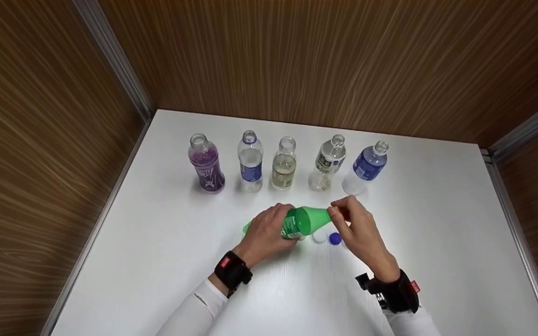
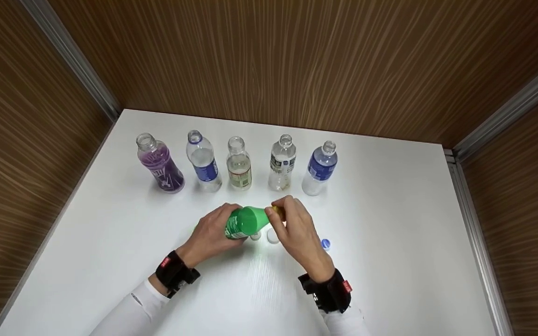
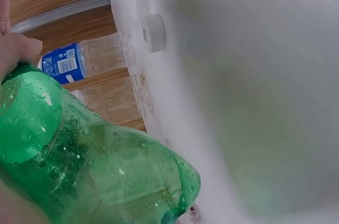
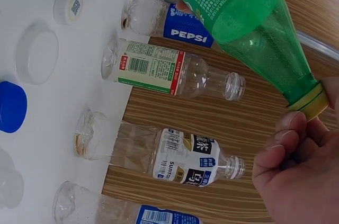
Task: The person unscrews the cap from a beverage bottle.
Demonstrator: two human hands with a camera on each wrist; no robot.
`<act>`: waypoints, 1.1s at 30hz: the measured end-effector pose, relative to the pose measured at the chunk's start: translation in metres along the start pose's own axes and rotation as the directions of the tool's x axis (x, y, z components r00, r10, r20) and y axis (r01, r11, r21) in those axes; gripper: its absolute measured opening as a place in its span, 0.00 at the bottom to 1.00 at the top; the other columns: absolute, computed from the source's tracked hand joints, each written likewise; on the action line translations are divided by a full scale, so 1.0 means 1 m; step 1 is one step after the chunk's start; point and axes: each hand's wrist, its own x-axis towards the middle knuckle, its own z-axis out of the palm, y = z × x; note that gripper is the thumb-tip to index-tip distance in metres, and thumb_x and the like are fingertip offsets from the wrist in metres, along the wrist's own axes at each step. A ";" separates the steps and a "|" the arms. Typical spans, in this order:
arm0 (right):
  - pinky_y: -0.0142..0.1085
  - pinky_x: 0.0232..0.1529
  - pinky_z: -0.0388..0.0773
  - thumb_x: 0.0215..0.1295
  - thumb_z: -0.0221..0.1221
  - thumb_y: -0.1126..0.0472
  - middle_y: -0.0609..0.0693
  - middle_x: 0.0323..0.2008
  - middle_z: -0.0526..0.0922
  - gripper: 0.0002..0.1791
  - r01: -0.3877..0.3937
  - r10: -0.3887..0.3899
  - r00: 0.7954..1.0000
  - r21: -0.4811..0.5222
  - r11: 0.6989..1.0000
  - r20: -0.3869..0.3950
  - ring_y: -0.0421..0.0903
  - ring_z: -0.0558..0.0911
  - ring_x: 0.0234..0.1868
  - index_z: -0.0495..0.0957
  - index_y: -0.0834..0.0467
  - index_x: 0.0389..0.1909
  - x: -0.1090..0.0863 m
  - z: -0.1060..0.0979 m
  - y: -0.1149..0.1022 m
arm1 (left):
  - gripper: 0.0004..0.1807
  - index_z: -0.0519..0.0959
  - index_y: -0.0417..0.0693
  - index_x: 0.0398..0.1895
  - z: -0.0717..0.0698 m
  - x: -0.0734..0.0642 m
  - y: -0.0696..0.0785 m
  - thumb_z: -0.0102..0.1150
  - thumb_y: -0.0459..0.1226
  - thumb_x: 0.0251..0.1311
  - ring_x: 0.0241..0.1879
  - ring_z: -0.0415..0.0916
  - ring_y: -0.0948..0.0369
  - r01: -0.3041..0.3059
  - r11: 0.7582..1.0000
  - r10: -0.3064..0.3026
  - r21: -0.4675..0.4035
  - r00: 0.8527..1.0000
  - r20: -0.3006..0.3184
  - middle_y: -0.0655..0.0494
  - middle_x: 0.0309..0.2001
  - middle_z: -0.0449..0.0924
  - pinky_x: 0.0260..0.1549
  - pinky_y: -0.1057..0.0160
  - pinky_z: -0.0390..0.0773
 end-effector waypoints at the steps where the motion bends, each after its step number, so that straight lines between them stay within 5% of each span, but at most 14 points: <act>1: 0.27 0.36 0.78 0.69 0.62 0.72 0.47 0.36 0.81 0.08 0.015 -0.015 1.000 -0.001 1.000 0.006 0.37 0.78 0.32 0.76 0.66 0.46 0.000 -0.001 0.000 | 0.38 0.73 0.44 0.60 0.000 0.000 0.000 0.81 0.44 0.47 0.45 0.79 0.58 0.004 1.000 -0.004 -0.019 1.000 0.008 0.53 0.48 0.79 0.46 0.59 0.82; 11: 0.31 0.38 0.79 0.65 0.65 0.74 0.48 0.38 0.78 0.13 0.118 -0.118 0.992 -0.018 0.993 0.037 0.38 0.76 0.36 0.76 0.66 0.48 0.000 -0.004 -0.001 | 0.37 0.73 0.45 0.61 -0.004 -0.003 0.000 0.79 0.44 0.49 0.44 0.79 0.60 0.071 0.979 -0.052 -0.189 0.993 0.103 0.54 0.50 0.81 0.45 0.59 0.82; 14: 0.33 0.32 0.76 0.67 0.64 0.70 0.47 0.33 0.77 0.11 0.059 -0.060 0.998 -0.052 0.997 -0.011 0.39 0.74 0.32 0.76 0.65 0.47 0.000 -0.002 -0.002 | 0.36 0.73 0.45 0.60 -0.003 -0.003 0.000 0.79 0.45 0.49 0.44 0.79 0.59 0.049 0.990 -0.039 -0.133 0.997 0.074 0.54 0.49 0.81 0.44 0.59 0.82; 17: 0.33 0.26 0.71 0.70 0.63 0.64 0.44 0.26 0.75 0.09 -0.056 0.049 0.996 -0.107 0.993 -0.072 0.39 0.72 0.26 0.76 0.63 0.46 0.000 0.001 -0.002 | 0.37 0.74 0.45 0.60 -0.001 -0.003 0.000 0.80 0.47 0.48 0.45 0.80 0.57 0.004 1.000 -0.005 0.022 1.000 0.012 0.52 0.49 0.81 0.45 0.58 0.82; 22: 0.34 0.23 0.63 0.73 0.61 0.58 0.40 0.19 0.69 0.08 -0.189 0.174 0.980 -0.197 0.962 -0.094 0.39 0.67 0.19 0.77 0.59 0.40 -0.002 0.006 0.000 | 0.42 0.74 0.44 0.61 0.001 -0.005 -0.001 0.82 0.48 0.43 0.47 0.81 0.53 -0.030 0.970 0.045 0.243 0.997 -0.059 0.50 0.50 0.81 0.47 0.55 0.82; 27: 0.33 0.22 0.65 0.74 0.61 0.60 0.40 0.20 0.72 0.07 -0.173 0.163 0.984 -0.157 0.972 -0.071 0.37 0.68 0.19 0.76 0.59 0.38 -0.004 0.008 0.002 | 0.42 0.74 0.44 0.61 0.002 -0.005 -0.002 0.82 0.48 0.43 0.48 0.81 0.53 -0.028 0.966 0.046 0.256 0.997 -0.065 0.50 0.50 0.81 0.48 0.55 0.82; 33: 0.30 0.23 0.67 0.72 0.62 0.67 0.40 0.23 0.76 0.03 -0.080 0.074 0.994 -0.075 0.994 -0.075 0.36 0.70 0.21 0.76 0.59 0.40 -0.004 0.007 0.002 | 0.40 0.74 0.44 0.61 0.001 -0.006 0.000 0.81 0.47 0.45 0.47 0.81 0.54 -0.010 0.988 0.018 0.155 0.999 -0.051 0.50 0.50 0.81 0.47 0.54 0.82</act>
